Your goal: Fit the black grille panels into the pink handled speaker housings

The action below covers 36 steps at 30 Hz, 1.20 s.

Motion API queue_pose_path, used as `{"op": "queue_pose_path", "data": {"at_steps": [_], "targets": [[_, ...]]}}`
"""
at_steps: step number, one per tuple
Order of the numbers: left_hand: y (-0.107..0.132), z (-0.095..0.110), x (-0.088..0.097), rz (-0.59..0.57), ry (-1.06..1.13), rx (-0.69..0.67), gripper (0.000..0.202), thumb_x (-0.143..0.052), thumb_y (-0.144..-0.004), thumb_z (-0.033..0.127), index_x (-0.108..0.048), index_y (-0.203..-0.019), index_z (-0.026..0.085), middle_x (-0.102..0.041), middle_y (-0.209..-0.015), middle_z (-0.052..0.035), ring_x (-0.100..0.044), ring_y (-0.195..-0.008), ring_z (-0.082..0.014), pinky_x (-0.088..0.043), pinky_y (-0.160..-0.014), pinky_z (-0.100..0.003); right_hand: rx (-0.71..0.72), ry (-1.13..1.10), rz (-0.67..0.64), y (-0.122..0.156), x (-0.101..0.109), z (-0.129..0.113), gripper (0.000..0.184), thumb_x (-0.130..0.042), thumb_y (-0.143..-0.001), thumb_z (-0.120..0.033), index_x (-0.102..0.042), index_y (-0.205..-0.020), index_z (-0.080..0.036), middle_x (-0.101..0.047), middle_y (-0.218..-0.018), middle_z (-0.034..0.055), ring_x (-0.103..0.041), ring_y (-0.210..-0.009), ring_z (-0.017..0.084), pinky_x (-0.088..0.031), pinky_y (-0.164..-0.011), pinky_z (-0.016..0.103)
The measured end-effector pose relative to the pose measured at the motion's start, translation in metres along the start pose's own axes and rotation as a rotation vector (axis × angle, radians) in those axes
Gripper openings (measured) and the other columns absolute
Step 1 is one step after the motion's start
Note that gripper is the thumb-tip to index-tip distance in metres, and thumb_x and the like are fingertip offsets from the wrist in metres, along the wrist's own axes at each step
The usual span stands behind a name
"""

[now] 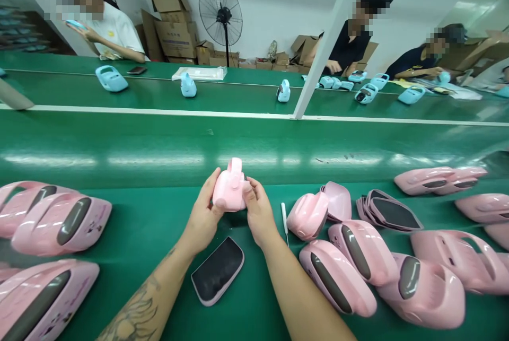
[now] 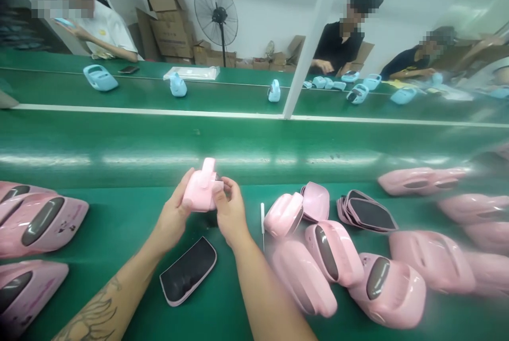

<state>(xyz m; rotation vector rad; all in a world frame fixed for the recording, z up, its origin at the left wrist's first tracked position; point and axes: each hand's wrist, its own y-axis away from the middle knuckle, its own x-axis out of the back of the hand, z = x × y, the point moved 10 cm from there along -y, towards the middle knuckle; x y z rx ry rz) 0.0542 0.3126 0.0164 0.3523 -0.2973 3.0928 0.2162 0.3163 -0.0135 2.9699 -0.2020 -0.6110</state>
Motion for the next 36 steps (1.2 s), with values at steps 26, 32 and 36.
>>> {"op": "queue_pose_path", "data": {"at_steps": [26, 32, 36], "targets": [[0.015, 0.016, 0.003, -0.142, 0.664, 0.396, 0.070, -0.098, -0.066, 0.042, -0.071, -0.125, 0.015, -0.077, -0.124, -0.0182, -0.074, -0.112, -0.0351, -0.058, -0.091, -0.043, 0.220, 0.705, -0.406, 0.056, -0.032, -0.056, 0.108, -0.098, -0.069, -0.020, -0.047, -0.161, -0.048, -0.038, -0.175, -0.0066, -0.028, -0.165, 0.034, -0.008, -0.139, 0.055], [0.019, 0.024, -0.001, -0.171, 0.674, 0.393, 0.068, -0.097, -0.068, 0.045, -0.072, -0.124, 0.015, -0.076, -0.117, -0.0149, -0.072, -0.103, -0.0294, -0.056, -0.082, -0.035, 0.320, 0.773, -0.409, 0.057, -0.033, -0.061, 0.109, -0.097, -0.072, -0.024, -0.042, -0.165, -0.042, -0.043, -0.172, 0.0012, -0.034, -0.162, 0.036, -0.016, -0.138, 0.060], [0.022, 0.031, 0.000, -0.195, 0.670, 0.365, 0.071, -0.098, -0.071, 0.045, -0.068, -0.128, 0.015, -0.074, -0.120, -0.0134, -0.070, -0.104, -0.0259, -0.056, -0.085, -0.033, 0.472, 1.004, -0.464, 0.067, -0.044, -0.069, 0.113, -0.092, -0.077, -0.025, -0.027, -0.169, -0.042, -0.040, -0.168, 0.0072, -0.040, -0.158, 0.036, -0.030, -0.133, 0.065]]}}
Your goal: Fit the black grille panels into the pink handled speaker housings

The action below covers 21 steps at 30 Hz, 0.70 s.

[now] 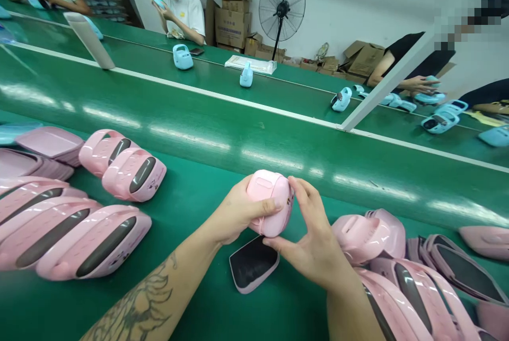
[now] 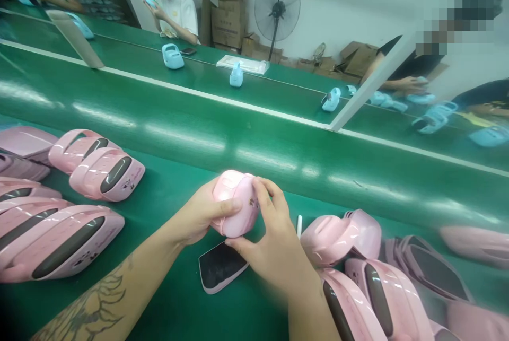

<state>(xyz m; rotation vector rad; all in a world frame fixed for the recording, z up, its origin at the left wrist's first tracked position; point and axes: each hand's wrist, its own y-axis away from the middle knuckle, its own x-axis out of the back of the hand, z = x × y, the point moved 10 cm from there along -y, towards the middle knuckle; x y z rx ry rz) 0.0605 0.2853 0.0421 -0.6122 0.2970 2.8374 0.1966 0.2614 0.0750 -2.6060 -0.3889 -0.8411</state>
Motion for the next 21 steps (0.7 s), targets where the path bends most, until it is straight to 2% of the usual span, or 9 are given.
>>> {"op": "queue_pose_path", "data": {"at_steps": [6, 12, 21], "targets": [[0.005, 0.003, -0.007, -0.049, -0.012, -0.005, 0.072, -0.096, -0.074, 0.046, -0.065, -0.131, 0.015, -0.074, -0.119, -0.0131, -0.069, -0.099, -0.0232, -0.056, -0.082, -0.033, 0.094, 0.072, 0.019, 0.000, 0.005, -0.013, 0.112, -0.090, -0.078, -0.025, -0.025, -0.168, -0.043, -0.040, -0.157, 0.0107, -0.047, -0.151, 0.037, -0.039, -0.129, 0.063], [0.006, -0.001, -0.001, 0.011, -0.051, 0.011, 0.076, -0.097, -0.072, 0.048, -0.064, -0.132, 0.015, -0.073, -0.124, -0.0144, -0.069, -0.108, -0.0276, -0.057, -0.086, -0.036, 0.109, 0.080, -0.056, 0.000, -0.001, -0.013, 0.117, -0.088, -0.081, -0.022, -0.016, -0.171, -0.043, -0.034, -0.168, 0.0098, -0.037, -0.159, 0.034, -0.038, -0.131, 0.060], [0.007, 0.005, -0.003, 0.030, -0.112, -0.019, 0.075, -0.095, -0.074, 0.049, -0.064, -0.132, 0.014, -0.071, -0.133, -0.0172, -0.069, -0.109, -0.0284, -0.056, -0.089, -0.039, 0.110, 0.119, -0.036, 0.001, 0.004, -0.019, 0.109, -0.082, -0.085, -0.022, -0.018, -0.171, -0.039, -0.037, -0.162, 0.0110, -0.039, -0.156, 0.033, -0.041, -0.128, 0.059]]}}
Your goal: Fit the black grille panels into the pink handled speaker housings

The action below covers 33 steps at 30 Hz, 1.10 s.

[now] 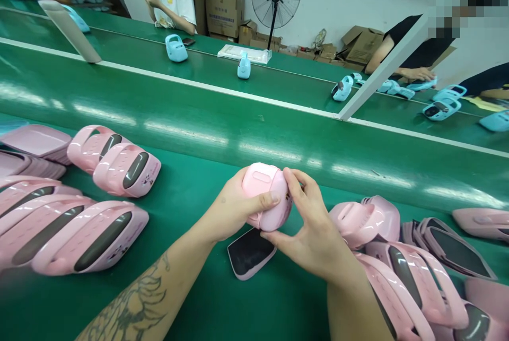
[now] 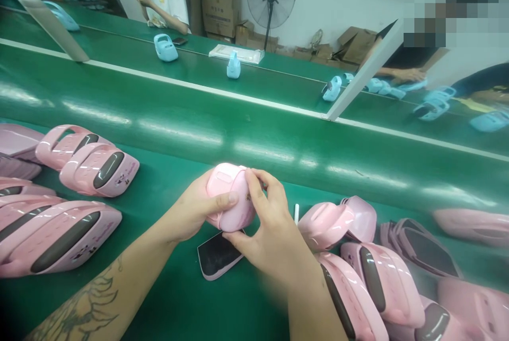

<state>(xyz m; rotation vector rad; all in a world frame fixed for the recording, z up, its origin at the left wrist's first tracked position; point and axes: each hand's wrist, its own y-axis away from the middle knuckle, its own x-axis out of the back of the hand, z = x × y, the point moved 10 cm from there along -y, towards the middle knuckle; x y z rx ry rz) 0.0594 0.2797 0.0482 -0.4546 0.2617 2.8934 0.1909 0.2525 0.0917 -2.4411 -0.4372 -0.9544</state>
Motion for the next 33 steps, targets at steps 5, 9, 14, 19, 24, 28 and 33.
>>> {"op": "queue_pose_path", "data": {"at_steps": [5, 9, 14, 19, 24, 28, 33], "targets": [[-0.003, 0.005, -0.004, -0.004, -0.026, -0.054, 0.067, -0.093, -0.078, 0.048, -0.065, -0.130, 0.016, -0.073, -0.127, -0.0139, -0.068, -0.110, -0.0275, -0.054, -0.093, -0.039, -0.005, 0.006, 0.023, 0.000, 0.005, 0.000, 0.106, -0.082, -0.085, -0.027, -0.020, -0.171, -0.037, -0.038, -0.160, 0.0125, -0.040, -0.154, 0.035, -0.043, -0.127, 0.061], [-0.003, 0.003, -0.004, 0.011, -0.036, -0.050, 0.067, -0.092, -0.079, 0.049, -0.065, -0.132, 0.017, -0.072, -0.133, -0.0150, -0.068, -0.118, -0.0322, -0.054, -0.098, -0.044, -0.009, 0.011, 0.023, 0.000, 0.007, -0.001, 0.105, -0.081, -0.086, -0.028, -0.021, -0.171, -0.036, -0.038, -0.160, 0.0121, -0.041, -0.153, 0.033, -0.042, -0.127, 0.058], [-0.003, -0.001, -0.003, 0.029, -0.009, -0.032, 0.070, -0.094, -0.077, 0.048, -0.065, -0.133, 0.017, -0.071, -0.135, -0.0164, -0.068, -0.121, -0.0351, -0.054, -0.099, -0.047, -0.021, 0.018, 0.014, 0.001, 0.006, -0.002, 0.103, -0.079, -0.088, -0.027, -0.019, -0.172, -0.036, -0.038, -0.159, 0.0122, -0.039, -0.154, 0.031, -0.041, -0.128, 0.057], [-0.003, -0.006, -0.005, 0.015, 0.080, 0.027, 0.071, -0.095, -0.074, 0.044, -0.065, -0.130, 0.014, -0.072, -0.130, -0.0179, -0.069, -0.114, -0.0331, -0.056, -0.091, -0.042, -0.062, -0.017, -0.028, 0.002, 0.001, 0.004, 0.116, -0.087, -0.083, -0.028, -0.014, -0.172, -0.039, -0.034, -0.162, 0.0116, -0.036, -0.156, 0.033, -0.037, -0.130, 0.061], [-0.001, -0.004, -0.008, -0.009, 0.113, 0.037, 0.071, -0.095, -0.073, 0.043, -0.064, -0.129, 0.014, -0.072, -0.128, -0.0173, -0.070, -0.111, -0.0316, -0.056, -0.088, -0.039, -0.042, -0.054, -0.017, 0.002, 0.002, 0.005, 0.122, -0.094, -0.078, -0.038, -0.016, -0.172, -0.042, -0.035, -0.161, 0.0110, -0.038, -0.155, 0.036, -0.035, -0.130, 0.065], [0.002, 0.002, -0.005, 0.024, -0.001, 0.013, 0.077, -0.098, -0.070, 0.046, -0.063, -0.131, 0.017, -0.072, -0.127, -0.0150, -0.070, -0.112, -0.0312, -0.057, -0.087, -0.038, -0.036, -0.028, -0.003, 0.001, 0.004, 0.001, 0.114, -0.090, -0.083, -0.034, -0.018, -0.171, -0.041, -0.037, -0.161, 0.0112, -0.040, -0.155, 0.035, -0.035, -0.130, 0.064], [0.007, 0.011, -0.001, 0.105, -0.097, -0.015, 0.083, -0.100, -0.065, 0.047, -0.061, -0.133, 0.021, -0.072, -0.129, -0.0124, -0.069, -0.117, -0.0324, -0.057, -0.094, -0.042, -0.015, -0.017, 0.012, 0.003, 0.009, -0.007, 0.112, -0.090, -0.083, -0.032, -0.020, -0.170, -0.041, -0.039, -0.160, 0.0113, -0.041, -0.154, 0.035, -0.040, -0.128, 0.063]]}}
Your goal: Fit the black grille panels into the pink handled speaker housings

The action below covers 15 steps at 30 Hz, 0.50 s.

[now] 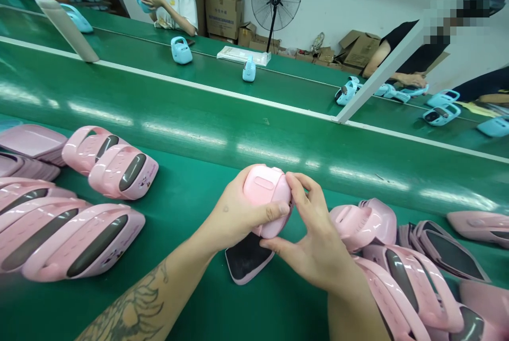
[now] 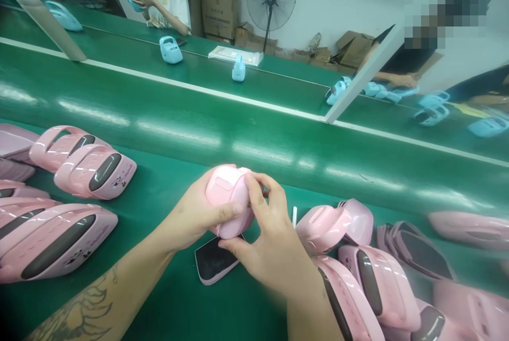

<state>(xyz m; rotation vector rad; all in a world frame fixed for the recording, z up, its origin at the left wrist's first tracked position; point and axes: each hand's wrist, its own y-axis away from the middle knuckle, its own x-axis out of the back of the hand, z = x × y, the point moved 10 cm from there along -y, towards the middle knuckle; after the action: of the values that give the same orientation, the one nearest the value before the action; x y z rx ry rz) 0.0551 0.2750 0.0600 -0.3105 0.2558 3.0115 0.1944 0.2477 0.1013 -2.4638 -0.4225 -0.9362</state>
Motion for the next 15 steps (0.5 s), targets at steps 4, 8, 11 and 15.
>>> {"op": "queue_pose_path", "data": {"at_steps": [4, 8, 11, 15], "targets": [[0.002, 0.004, -0.002, -0.014, -0.027, -0.034, 0.082, -0.096, -0.071, 0.051, -0.058, -0.138, 0.022, -0.071, -0.130, -0.0117, -0.068, -0.119, -0.0324, -0.056, -0.099, -0.045, 0.016, 0.003, 0.015, 0.001, 0.002, -0.003, 0.111, -0.090, -0.082, -0.030, -0.022, -0.170, -0.041, -0.040, -0.159, 0.0112, -0.043, -0.153, 0.036, -0.043, -0.127, 0.060], [0.004, 0.004, -0.002, -0.016, -0.031, -0.030, 0.088, -0.097, -0.070, 0.053, -0.055, -0.141, 0.021, -0.071, -0.130, -0.0115, -0.068, -0.118, -0.0319, -0.056, -0.098, -0.044, 0.039, 0.015, 0.023, 0.001, 0.003, -0.005, 0.111, -0.089, -0.083, -0.028, -0.021, -0.170, -0.039, -0.040, -0.160, 0.0118, -0.044, -0.153, 0.035, -0.044, -0.127, 0.059], [0.006, 0.004, -0.002, -0.011, -0.025, -0.016, 0.089, -0.097, -0.068, 0.053, -0.055, -0.141, 0.021, -0.072, -0.127, -0.0113, -0.068, -0.115, -0.0318, -0.056, -0.094, -0.042, 0.047, 0.033, 0.030, 0.001, 0.004, -0.007, 0.110, -0.087, -0.083, -0.026, -0.022, -0.170, -0.039, -0.041, -0.158, 0.0124, -0.047, -0.151, 0.036, -0.046, -0.126, 0.060], [0.008, 0.005, -0.001, 0.000, -0.026, -0.010, 0.087, -0.097, -0.068, 0.051, -0.057, -0.140, 0.022, -0.073, -0.125, -0.0106, -0.068, -0.112, -0.0316, -0.057, -0.089, -0.041, 0.066, 0.037, 0.032, 0.002, 0.007, -0.013, 0.109, -0.086, -0.083, -0.025, -0.022, -0.171, -0.038, -0.043, -0.157, 0.0139, -0.049, -0.150, 0.037, -0.049, -0.123, 0.061]]}}
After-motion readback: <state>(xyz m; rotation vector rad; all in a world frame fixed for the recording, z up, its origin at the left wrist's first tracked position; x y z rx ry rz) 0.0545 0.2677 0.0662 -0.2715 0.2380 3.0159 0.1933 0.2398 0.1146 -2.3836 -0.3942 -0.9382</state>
